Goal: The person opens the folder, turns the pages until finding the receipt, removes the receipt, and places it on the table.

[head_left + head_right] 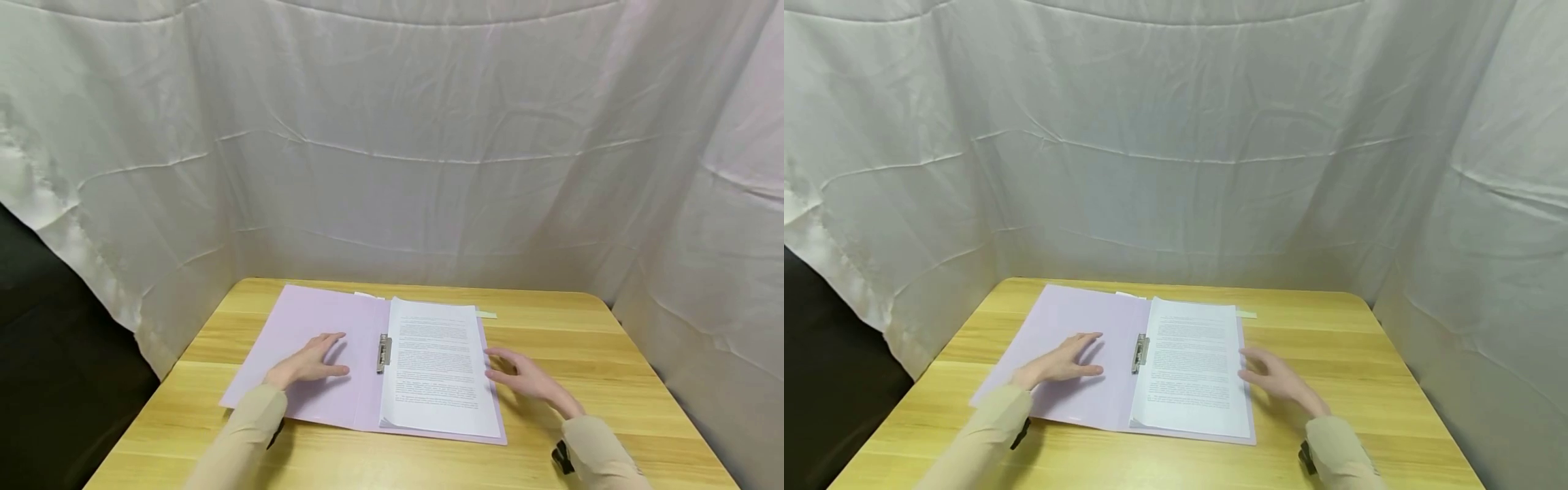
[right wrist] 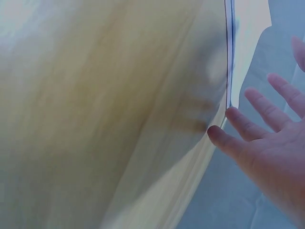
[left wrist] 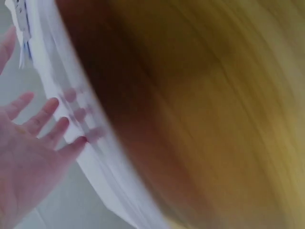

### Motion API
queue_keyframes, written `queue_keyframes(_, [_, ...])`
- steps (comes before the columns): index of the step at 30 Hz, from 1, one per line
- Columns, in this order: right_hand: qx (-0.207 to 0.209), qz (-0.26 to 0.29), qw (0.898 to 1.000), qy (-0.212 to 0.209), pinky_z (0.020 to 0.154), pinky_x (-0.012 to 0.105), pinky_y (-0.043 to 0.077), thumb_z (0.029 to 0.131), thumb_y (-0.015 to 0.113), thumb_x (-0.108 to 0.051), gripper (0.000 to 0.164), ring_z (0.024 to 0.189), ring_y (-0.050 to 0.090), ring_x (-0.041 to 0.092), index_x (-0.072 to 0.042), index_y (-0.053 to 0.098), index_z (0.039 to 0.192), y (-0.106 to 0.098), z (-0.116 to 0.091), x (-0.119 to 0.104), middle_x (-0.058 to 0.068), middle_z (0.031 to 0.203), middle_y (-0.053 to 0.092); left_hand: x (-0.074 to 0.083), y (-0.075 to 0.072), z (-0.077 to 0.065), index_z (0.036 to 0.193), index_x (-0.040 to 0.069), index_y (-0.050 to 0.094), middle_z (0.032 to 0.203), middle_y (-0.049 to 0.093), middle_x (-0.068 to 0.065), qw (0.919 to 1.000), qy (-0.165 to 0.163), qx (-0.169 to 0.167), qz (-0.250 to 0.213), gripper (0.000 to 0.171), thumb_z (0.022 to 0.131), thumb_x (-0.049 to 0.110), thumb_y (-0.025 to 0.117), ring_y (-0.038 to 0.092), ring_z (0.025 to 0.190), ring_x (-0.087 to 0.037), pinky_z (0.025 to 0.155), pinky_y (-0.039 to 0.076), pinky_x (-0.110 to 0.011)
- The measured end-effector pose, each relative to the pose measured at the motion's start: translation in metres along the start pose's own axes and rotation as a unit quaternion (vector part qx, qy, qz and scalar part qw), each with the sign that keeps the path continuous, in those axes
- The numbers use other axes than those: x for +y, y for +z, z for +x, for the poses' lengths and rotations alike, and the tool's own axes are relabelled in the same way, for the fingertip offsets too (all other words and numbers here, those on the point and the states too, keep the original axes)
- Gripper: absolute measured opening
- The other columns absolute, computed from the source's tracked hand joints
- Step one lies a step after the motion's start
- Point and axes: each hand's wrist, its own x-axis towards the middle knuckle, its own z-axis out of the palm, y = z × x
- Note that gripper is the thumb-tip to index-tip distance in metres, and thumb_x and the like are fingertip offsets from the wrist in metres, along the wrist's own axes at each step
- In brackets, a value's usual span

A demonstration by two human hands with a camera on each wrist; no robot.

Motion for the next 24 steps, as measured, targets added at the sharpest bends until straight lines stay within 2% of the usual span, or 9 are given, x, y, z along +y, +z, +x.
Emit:
queue_keyframes(4, [-0.001,0.0,1.0,0.0,0.115,0.069,0.032,0.1,0.063,-0.031,0.058,0.141,0.039,0.054,0.005,0.049,0.143,0.003,0.004,-0.002,0.033,0.149,0.046,0.002,0.012,0.012,0.155,-0.002,0.03,0.159,0.033,-0.029,0.999,0.037,-0.013,-0.023,0.084,0.092,0.034,0.073,0.031,0.148,-0.048,0.122,0.024,-0.065])
queue_keyframes(7, [-0.001,-0.002,1.0,0.004,0.114,0.069,0.033,0.098,0.064,-0.032,0.059,0.14,0.039,0.054,0.004,0.05,0.143,0.005,0.006,-0.002,0.033,0.149,0.046,0.004,0.019,0.019,0.158,0.002,0.026,0.163,0.028,-0.025,0.9978,0.049,-0.03,-0.033,0.084,0.094,0.035,0.07,0.027,0.151,-0.045,0.124,0.02,-0.063])
queue_keyframes(14, [-0.01,-0.019,1.0,0.004,0.115,0.069,0.033,0.097,0.066,-0.033,0.06,0.141,0.039,0.054,0.002,0.05,0.143,0.009,0.012,-0.005,0.032,0.15,0.046,0.011,0.029,0.031,0.161,0.004,0.019,0.166,0.021,-0.023,0.9932,0.087,-0.073,-0.025,0.087,0.096,0.035,0.068,0.02,0.154,-0.045,0.126,0.017,-0.061])
queue_keyframes(24, [-0.01,-0.031,0.999,-0.004,0.114,0.068,0.033,0.096,0.067,-0.031,0.059,0.14,0.04,0.053,0.003,0.052,0.142,0.009,0.013,-0.005,0.029,0.148,0.05,0.034,0.037,0.04,0.161,0.005,0.02,0.167,0.02,-0.02,0.9926,0.083,-0.087,-0.016,0.085,0.096,0.034,0.067,0.022,0.155,-0.039,0.128,0.018,-0.056])
